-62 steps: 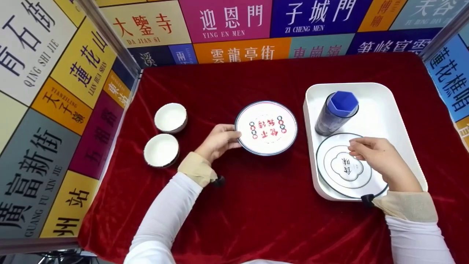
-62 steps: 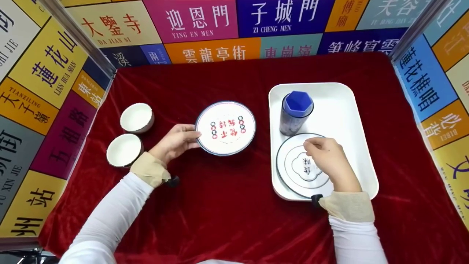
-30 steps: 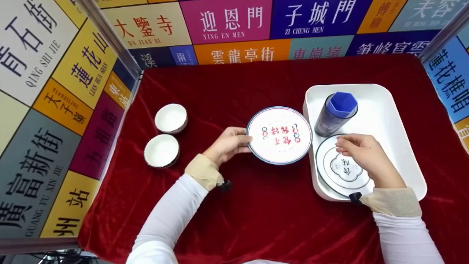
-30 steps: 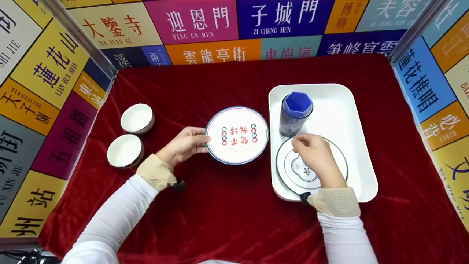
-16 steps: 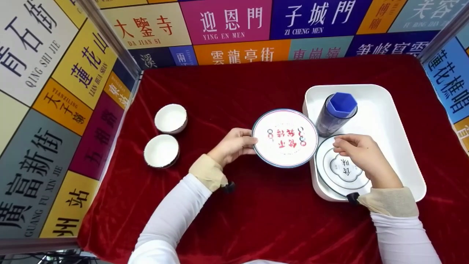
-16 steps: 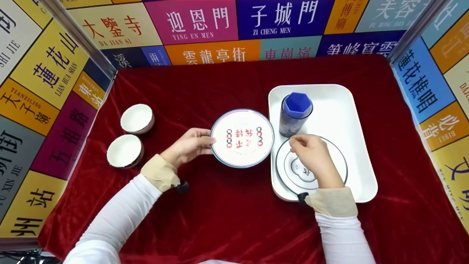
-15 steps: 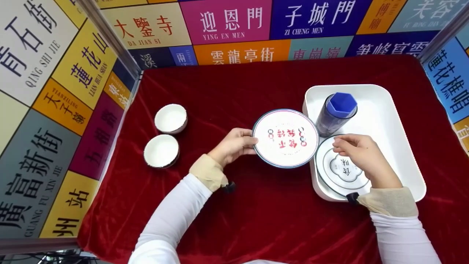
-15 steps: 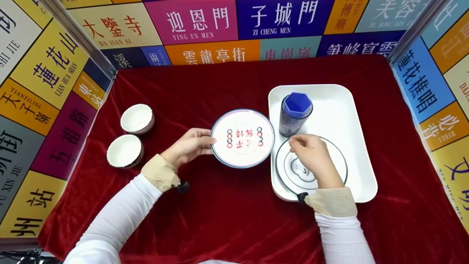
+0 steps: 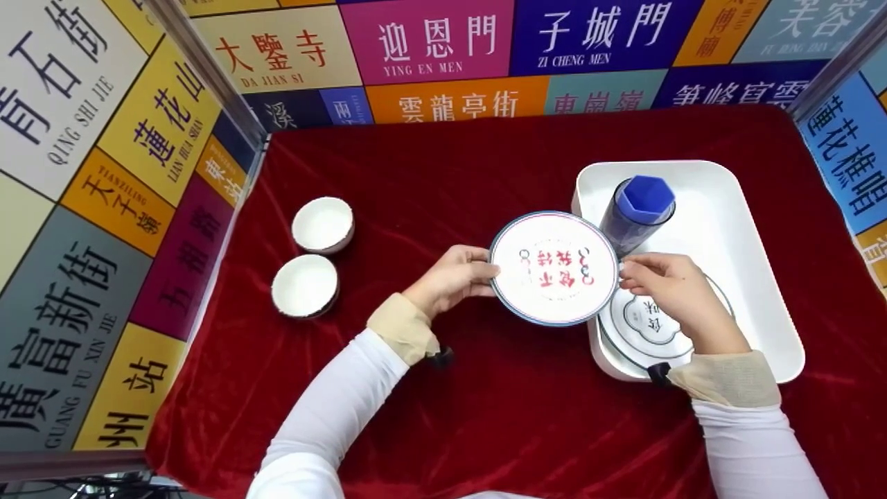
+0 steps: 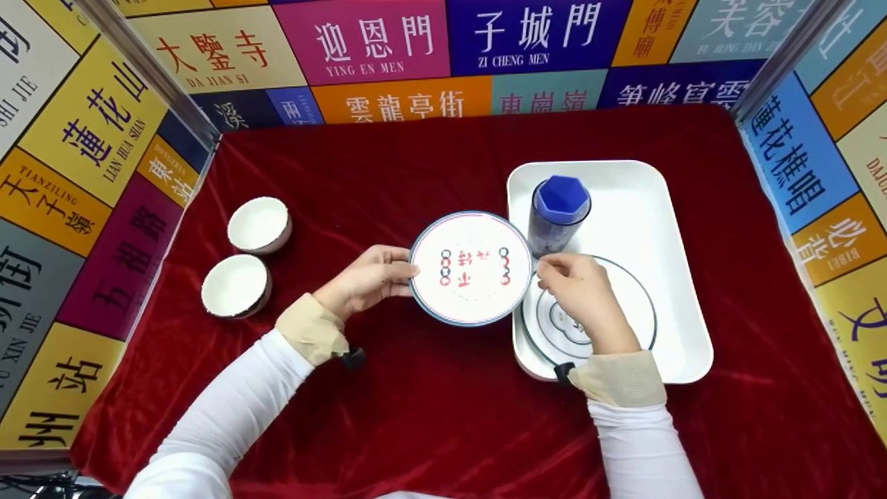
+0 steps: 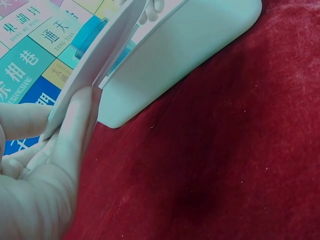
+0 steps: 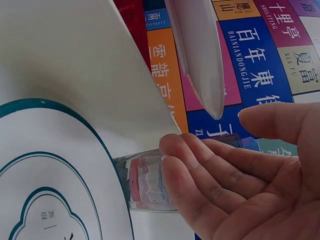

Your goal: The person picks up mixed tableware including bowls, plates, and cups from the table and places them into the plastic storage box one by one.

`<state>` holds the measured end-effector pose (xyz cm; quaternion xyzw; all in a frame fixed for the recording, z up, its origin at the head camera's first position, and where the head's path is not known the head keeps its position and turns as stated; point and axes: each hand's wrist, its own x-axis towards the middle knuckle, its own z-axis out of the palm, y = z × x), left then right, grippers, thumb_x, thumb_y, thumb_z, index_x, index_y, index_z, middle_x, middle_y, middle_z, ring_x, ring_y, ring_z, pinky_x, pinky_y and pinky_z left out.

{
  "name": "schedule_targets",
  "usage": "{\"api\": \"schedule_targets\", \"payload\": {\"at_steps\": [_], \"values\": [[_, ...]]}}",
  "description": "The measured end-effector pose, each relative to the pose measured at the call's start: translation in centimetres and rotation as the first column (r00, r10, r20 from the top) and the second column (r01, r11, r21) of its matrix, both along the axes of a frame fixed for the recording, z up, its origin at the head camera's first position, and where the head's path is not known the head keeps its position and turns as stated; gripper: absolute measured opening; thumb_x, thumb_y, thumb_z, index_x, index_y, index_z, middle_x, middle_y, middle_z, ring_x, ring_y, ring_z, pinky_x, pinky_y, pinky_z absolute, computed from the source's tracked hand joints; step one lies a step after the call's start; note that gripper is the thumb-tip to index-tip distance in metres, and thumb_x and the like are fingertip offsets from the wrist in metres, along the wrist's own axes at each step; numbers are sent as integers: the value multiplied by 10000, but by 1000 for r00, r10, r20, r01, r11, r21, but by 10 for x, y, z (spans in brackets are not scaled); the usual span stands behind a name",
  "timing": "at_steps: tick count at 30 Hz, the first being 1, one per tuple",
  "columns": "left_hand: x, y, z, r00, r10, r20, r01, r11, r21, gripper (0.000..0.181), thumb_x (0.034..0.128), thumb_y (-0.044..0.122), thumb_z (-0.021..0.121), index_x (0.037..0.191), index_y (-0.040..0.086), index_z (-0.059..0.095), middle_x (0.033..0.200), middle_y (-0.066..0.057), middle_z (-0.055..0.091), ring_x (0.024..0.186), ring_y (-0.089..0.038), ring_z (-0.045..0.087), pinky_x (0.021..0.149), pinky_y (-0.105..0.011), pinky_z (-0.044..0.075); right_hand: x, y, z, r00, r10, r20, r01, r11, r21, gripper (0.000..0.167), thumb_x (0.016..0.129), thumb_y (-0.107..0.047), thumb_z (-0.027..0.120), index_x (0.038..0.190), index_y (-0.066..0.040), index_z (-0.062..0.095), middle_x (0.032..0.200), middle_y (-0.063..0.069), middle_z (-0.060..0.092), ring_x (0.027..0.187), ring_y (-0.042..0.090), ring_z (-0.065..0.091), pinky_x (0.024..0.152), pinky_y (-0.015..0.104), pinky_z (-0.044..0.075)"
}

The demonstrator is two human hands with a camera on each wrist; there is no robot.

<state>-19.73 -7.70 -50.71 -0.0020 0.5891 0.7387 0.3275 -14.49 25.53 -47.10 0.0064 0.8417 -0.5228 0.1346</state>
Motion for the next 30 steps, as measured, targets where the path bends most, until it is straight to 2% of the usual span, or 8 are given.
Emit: {"api": "schedule_targets", "payload": {"at_steps": [13,22,25,30], "values": [[4,10,-3,1000,-24,18,24,1000,0,252,963,-42,589,1201,-120,617,875,-91,717,790,-170,720,763,-318,638,-3,-4,-1,999,-8,37,10,999,-50,463,1064,-176,488,1333,200,511,929,-79,700,804,7,670,756,207,607],[7,14,-2,999,-34,10,34,999,8,246,970,-46,576,1202,-122,610,890,-93,720,811,-176,730,794,-345,639,-4,-4,-3,999,-10,32,11,1000,-16,434,1040,-96,501,1337,221,488,985,42,713,774,9,661,720,182,598],[9,15,-1,999,-43,6,43,999,16,248,971,-52,571,1205,-126,610,906,-97,723,822,-182,734,813,-361,636,-5,-5,-5,999,-30,45,32,999,-38,433,1038,-88,501,1338,224,484,943,-11,712,785,5,659,725,182,600],[12,17,-2,998,-59,16,58,997,42,278,966,-67,575,1234,-137,597,937,-115,721,847,-198,736,848,-394,628,-4,-3,-6,996,-67,60,74,989,-131,436,1040,-69,488,1349,237,454,891,-114,705,818,2,674,743,184,605]]}}
